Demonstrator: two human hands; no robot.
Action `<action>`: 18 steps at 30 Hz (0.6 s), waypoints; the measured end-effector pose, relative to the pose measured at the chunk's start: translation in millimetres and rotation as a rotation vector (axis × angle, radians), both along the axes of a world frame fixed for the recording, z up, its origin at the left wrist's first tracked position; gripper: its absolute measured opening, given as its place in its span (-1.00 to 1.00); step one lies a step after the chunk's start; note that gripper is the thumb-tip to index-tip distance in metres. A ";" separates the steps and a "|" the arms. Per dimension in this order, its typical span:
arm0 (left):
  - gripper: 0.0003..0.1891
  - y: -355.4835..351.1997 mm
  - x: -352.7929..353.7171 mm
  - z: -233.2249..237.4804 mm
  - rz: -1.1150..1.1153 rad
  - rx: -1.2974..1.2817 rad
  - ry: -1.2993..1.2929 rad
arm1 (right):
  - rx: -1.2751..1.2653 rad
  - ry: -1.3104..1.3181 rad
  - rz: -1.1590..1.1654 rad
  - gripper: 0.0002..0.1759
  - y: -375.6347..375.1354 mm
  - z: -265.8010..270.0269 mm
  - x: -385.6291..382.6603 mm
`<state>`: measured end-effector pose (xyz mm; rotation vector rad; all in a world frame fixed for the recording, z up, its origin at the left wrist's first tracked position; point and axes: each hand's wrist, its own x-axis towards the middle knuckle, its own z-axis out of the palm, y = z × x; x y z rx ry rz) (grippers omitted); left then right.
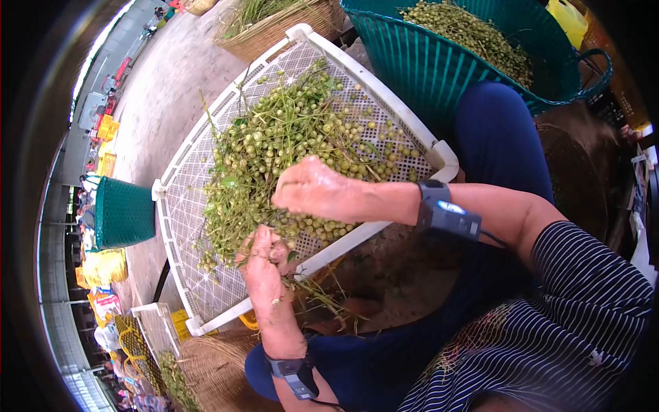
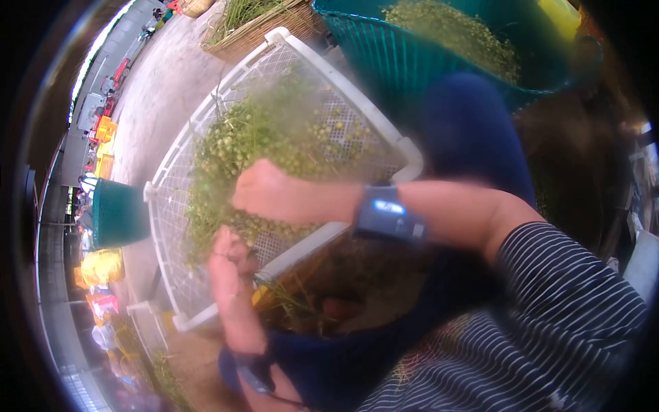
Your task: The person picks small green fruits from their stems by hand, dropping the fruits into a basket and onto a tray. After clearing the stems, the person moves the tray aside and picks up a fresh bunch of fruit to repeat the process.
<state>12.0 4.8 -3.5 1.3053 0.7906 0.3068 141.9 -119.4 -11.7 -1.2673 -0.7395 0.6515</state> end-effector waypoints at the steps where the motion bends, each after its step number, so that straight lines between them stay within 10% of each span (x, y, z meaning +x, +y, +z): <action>1: -0.78 0.3 -1.1 5.9 0.044 -0.071 -0.001 | -0.059 -0.070 -0.015 -0.59 0.4 -5.2 8.4; 4: -0.78 -7.2 0.8 21.6 0.080 -0.178 -0.038 | -0.261 -0.596 -0.291 -0.48 1.8 -6.1 7.1; 9: -0.74 -4.4 0.8 17.1 0.035 -0.209 -0.073 | -0.284 -0.605 0.149 -0.58 -9.4 18.4 -4.5; 18: -0.74 24.2 -1.9 1.4 0.102 -0.193 -0.019 | -0.509 -0.865 0.063 -0.75 1.9 -7.7 14.6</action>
